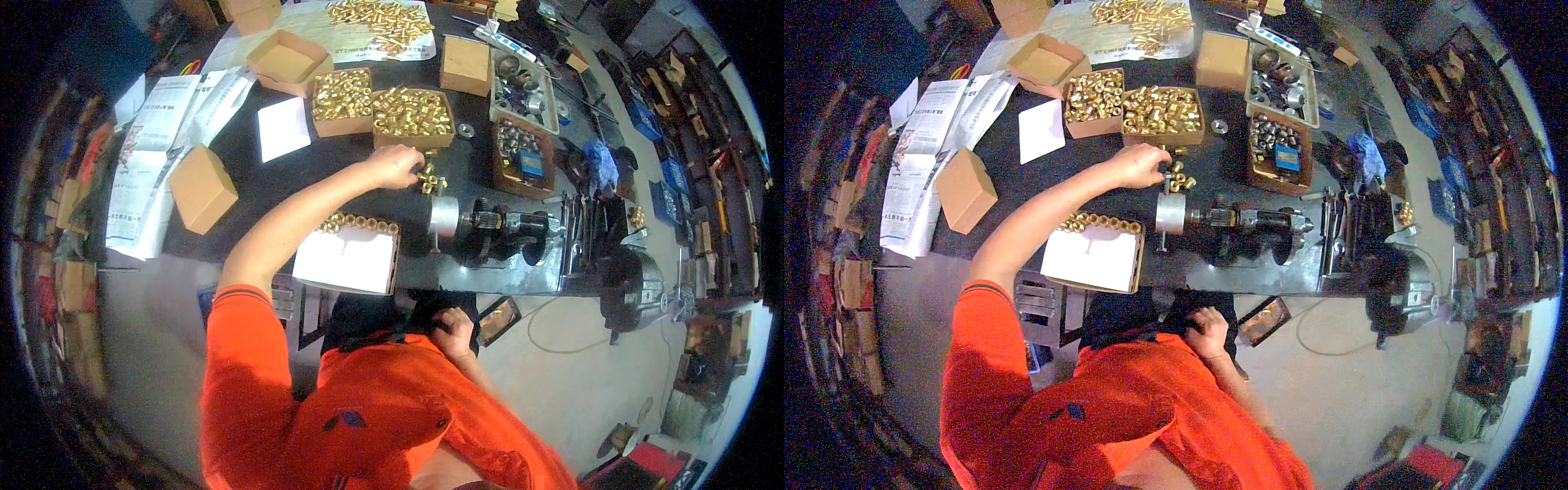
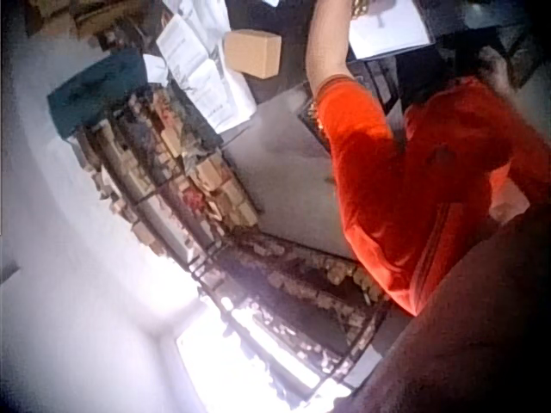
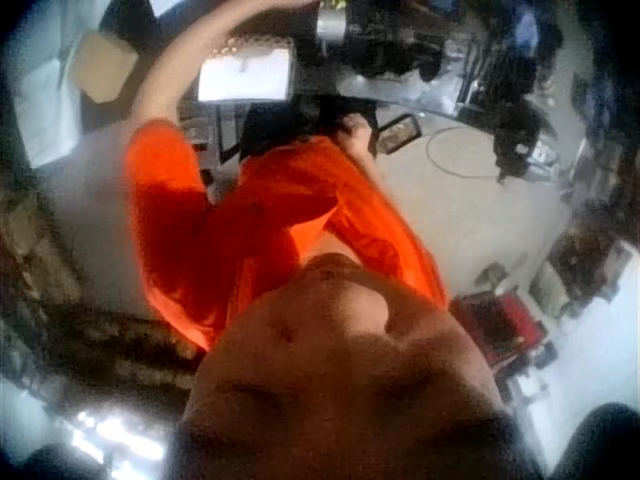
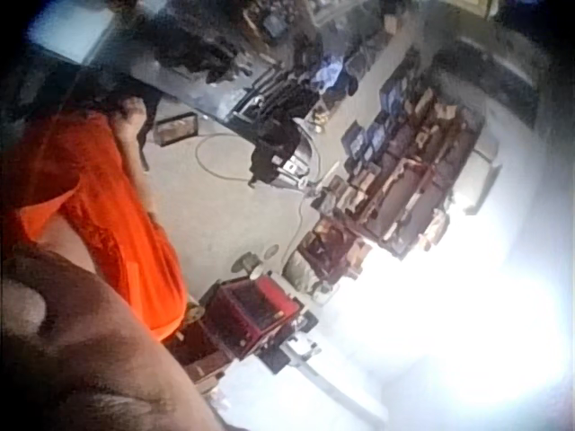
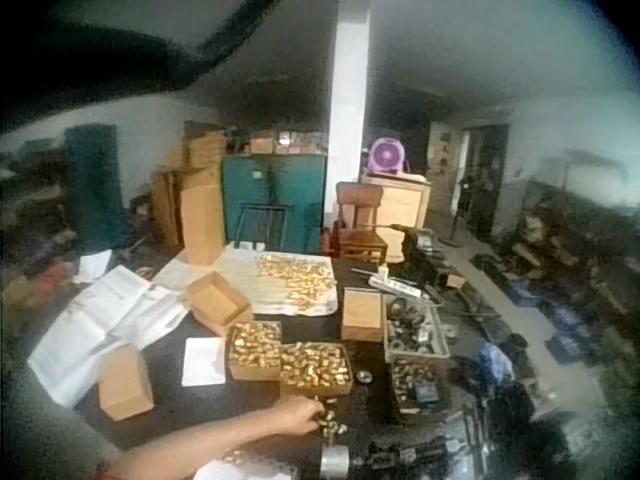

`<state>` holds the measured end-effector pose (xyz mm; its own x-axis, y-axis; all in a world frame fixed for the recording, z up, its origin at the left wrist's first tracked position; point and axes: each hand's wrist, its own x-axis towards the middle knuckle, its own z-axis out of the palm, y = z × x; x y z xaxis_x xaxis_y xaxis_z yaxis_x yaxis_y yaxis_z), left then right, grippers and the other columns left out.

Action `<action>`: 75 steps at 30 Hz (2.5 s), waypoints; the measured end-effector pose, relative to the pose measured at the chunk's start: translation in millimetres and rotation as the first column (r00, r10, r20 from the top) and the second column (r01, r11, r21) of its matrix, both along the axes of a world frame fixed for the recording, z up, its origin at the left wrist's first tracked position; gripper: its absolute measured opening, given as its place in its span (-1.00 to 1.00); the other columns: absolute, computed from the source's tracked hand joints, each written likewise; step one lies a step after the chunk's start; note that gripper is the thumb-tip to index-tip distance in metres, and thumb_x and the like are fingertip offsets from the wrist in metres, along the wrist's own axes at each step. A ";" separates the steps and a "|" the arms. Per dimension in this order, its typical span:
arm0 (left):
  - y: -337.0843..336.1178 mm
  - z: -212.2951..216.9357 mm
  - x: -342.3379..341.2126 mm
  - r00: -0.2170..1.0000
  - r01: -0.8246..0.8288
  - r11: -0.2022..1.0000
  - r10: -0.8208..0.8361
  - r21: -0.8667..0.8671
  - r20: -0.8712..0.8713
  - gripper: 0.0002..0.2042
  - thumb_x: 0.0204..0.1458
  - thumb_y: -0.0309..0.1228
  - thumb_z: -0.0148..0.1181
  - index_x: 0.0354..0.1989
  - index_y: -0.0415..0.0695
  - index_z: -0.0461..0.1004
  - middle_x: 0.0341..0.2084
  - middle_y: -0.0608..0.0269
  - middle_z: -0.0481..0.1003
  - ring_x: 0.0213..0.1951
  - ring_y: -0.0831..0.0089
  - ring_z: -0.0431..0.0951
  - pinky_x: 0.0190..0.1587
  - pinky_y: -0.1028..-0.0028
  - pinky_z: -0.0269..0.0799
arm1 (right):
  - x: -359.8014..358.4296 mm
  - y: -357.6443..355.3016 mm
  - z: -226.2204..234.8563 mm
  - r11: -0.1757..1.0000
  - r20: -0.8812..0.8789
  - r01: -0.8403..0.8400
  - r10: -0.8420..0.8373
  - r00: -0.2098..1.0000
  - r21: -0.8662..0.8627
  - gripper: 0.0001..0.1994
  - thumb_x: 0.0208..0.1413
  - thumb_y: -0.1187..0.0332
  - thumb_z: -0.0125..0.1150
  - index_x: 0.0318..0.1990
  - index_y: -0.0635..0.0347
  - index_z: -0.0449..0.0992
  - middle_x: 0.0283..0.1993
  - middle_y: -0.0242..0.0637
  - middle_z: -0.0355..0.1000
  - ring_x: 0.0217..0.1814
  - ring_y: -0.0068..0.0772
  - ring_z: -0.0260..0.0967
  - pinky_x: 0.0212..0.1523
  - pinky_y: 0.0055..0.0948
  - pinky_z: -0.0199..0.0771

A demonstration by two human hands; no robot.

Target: The person repeatedly picks up brass cartridge casings from a tray and places them into a cardboard box. The person also moves a white paper sheet on the table.

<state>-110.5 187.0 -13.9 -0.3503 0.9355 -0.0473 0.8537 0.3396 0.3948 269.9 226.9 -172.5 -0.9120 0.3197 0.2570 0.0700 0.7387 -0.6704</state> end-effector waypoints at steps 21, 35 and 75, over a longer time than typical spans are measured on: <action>-16.3 -7.0 -7.4 0.999 -0.045 0.999 0.045 0.002 0.004 -0.80 -0.11 -0.32 0.29 -0.32 -0.12 0.61 -0.40 0.03 0.58 -0.27 0.11 0.59 -0.19 0.17 0.48 | -4.6 -4.5 14.5 1.000 -0.033 0.014 -0.014 0.999 -0.006 -0.80 -0.46 0.45 0.17 -0.51 0.15 0.52 -0.48 -0.24 0.40 -0.43 -0.09 0.30 -0.42 -0.22 0.35; -163.4 93.7 58.3 0.990 -0.139 0.984 0.140 0.114 -0.005 -0.85 -0.07 -0.45 0.21 -0.34 -0.24 0.54 -0.54 0.00 0.52 -0.44 0.13 0.58 -0.37 0.25 0.46 | -6.8 -8.0 16.5 1.000 -0.038 0.024 -0.024 0.999 0.011 -0.80 -0.48 0.51 0.15 -0.52 0.14 0.51 -0.53 -0.24 0.35 -0.44 -0.10 0.31 -0.44 -0.22 0.34; -13.9 23.8 16.2 0.999 0.043 0.996 -0.042 0.073 -0.015 -0.77 -0.07 -0.39 0.14 -0.23 -0.17 0.52 -0.46 -0.03 0.54 -0.34 0.03 0.56 -0.25 0.15 0.45 | -0.3 -0.3 -4.1 1.000 -0.016 0.025 -0.025 1.000 0.001 -0.77 -0.43 0.34 0.25 -0.48 0.12 0.47 -0.48 -0.27 0.33 -0.40 -0.11 0.30 -0.41 -0.18 0.31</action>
<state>-94.2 173.1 9.9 -0.3107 0.9502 0.0260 0.8719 0.2740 0.4058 269.6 226.6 -176.7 -0.8996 0.3417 0.2720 0.0773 0.7375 -0.6709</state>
